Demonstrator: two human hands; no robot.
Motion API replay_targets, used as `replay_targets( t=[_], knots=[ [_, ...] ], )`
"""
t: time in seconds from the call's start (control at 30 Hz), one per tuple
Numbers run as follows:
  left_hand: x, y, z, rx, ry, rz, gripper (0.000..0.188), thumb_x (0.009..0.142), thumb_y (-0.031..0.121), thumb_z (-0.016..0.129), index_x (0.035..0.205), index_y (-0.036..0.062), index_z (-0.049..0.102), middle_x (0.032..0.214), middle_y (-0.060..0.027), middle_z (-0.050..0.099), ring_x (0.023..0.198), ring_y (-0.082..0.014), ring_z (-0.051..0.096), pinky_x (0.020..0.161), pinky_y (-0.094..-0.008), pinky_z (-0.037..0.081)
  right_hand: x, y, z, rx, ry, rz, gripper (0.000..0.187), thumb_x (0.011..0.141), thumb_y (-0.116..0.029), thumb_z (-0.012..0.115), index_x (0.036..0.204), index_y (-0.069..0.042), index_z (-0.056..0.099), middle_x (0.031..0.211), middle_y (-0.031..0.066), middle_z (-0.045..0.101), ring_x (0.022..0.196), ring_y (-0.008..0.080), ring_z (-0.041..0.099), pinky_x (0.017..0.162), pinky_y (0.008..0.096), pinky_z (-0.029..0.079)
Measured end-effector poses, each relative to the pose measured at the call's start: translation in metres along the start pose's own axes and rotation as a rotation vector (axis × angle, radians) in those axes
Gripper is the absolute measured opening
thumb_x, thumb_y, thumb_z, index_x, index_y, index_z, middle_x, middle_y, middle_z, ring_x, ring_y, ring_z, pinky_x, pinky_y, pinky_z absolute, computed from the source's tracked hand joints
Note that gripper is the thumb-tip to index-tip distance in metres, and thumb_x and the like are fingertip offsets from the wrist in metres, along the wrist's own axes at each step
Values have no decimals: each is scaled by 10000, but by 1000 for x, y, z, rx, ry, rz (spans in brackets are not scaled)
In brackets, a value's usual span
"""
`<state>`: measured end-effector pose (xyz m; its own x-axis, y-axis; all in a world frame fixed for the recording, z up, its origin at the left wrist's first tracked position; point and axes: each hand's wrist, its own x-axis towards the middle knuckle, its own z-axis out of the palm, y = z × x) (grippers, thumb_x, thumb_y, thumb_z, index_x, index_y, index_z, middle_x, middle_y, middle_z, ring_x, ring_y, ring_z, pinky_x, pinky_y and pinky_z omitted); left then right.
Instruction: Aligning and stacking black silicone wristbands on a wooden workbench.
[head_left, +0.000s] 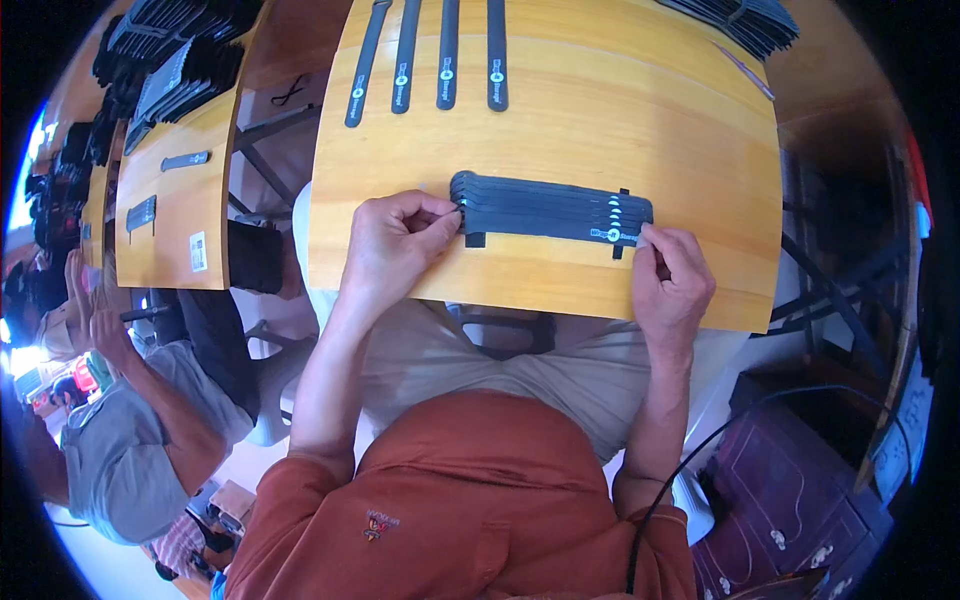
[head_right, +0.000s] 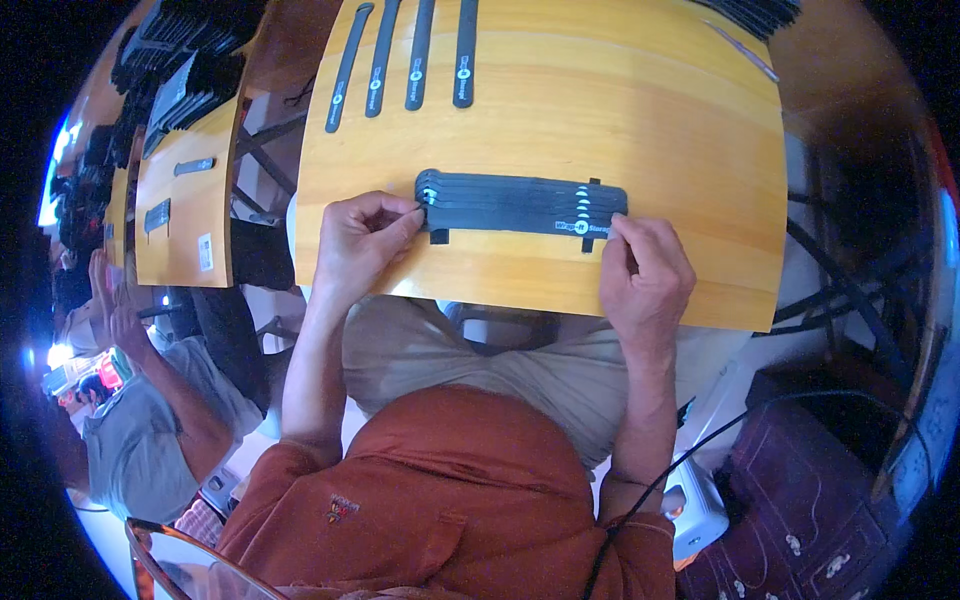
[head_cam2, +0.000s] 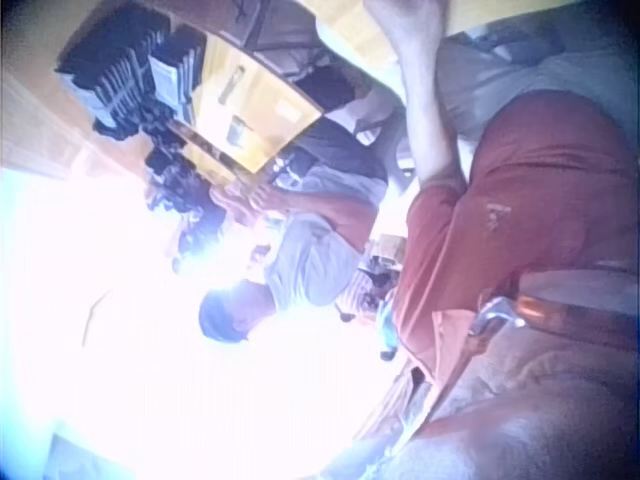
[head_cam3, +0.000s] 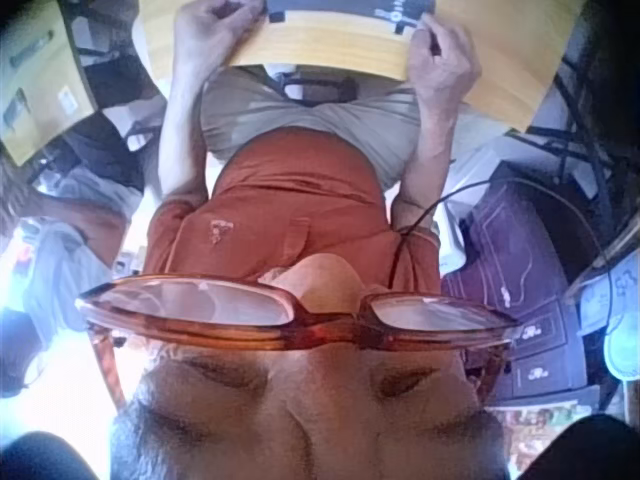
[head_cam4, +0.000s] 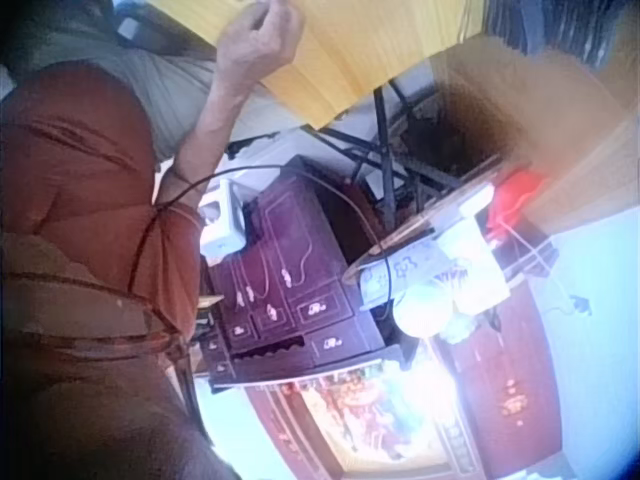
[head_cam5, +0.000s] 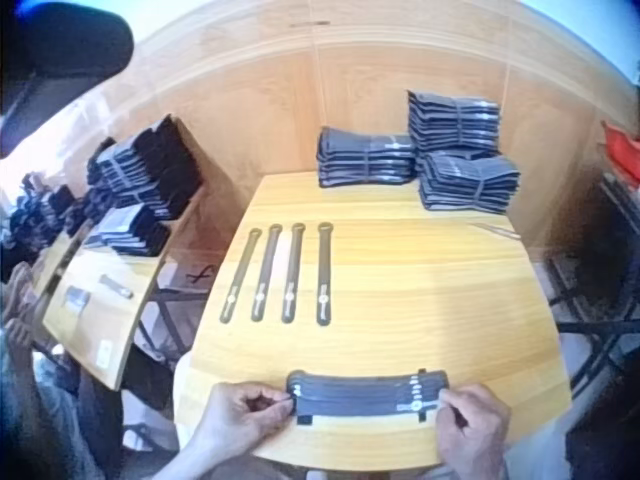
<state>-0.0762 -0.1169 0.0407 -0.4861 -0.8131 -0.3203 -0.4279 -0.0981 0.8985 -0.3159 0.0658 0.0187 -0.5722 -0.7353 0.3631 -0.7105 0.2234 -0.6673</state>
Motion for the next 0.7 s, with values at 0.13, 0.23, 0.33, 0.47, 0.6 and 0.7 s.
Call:
replay_targets(
  t=[0.13, 0.23, 0.33, 0.47, 0.6, 0.7],
  knots=[
    [1, -1, 0, 10, 5, 12, 93, 912, 38, 753, 945, -49, 750, 734, -29, 714, 632, -40, 611, 569, -214, 486, 1, -3, 0, -38, -6, -18, 140, 846, 52, 689, 971, 6, 730, 914, 154, 701, 813, 311, 707, 722, 374, 568],
    [2, -2, 1, 23, 3, 27, 89, 904, 42, 757, 930, -43, 753, 731, -34, 719, 631, -41, 615, 569, -220, 487, 3, -7, -4, -93, -25, -35, 134, 852, 35, 689, 977, 2, 726, 938, 144, 692, 833, 309, 701, 729, 390, 565],
    [2, -5, 0, 29, 5, 52, 87, 898, 43, 759, 922, -40, 757, 735, -43, 726, 633, -46, 620, 575, -225, 493, 4, -16, -9, -219, -73, -52, 129, 863, -7, 693, 989, -11, 724, 1002, 126, 684, 911, 299, 689, 745, 410, 566],
    [2, -6, -2, 65, 10, 56, 88, 894, 44, 757, 922, -40, 759, 751, -53, 736, 643, -58, 630, 596, -229, 506, 5, -39, -5, -550, -147, -120, 181, 879, -81, 695, 1048, -22, 717, 1119, 121, 668, 1097, 307, 643, 859, 421, 565],
    [4, -9, 0, 58, 9, 91, 94, 892, 46, 758, 926, -42, 757, 755, -56, 738, 648, -61, 632, 600, -231, 510, -4, -70, 20, -389, -204, -355, 338, 903, -147, 689, 1206, 2, 676, 1293, 159, 631, 1258, 344, 576, 1062, 475, 475],
    [6, -14, 0, 28, 5, 101, 99, 889, 47, 759, 933, -43, 756, 756, -58, 739, 644, -62, 630, 595, -236, 510, -14, -91, 49, -287, -301, -385, 450, 915, -212, 705, 1304, 5, 642, 1426, 168, 581, 1374, 347, 508, 1158, 497, 395]
  ],
)
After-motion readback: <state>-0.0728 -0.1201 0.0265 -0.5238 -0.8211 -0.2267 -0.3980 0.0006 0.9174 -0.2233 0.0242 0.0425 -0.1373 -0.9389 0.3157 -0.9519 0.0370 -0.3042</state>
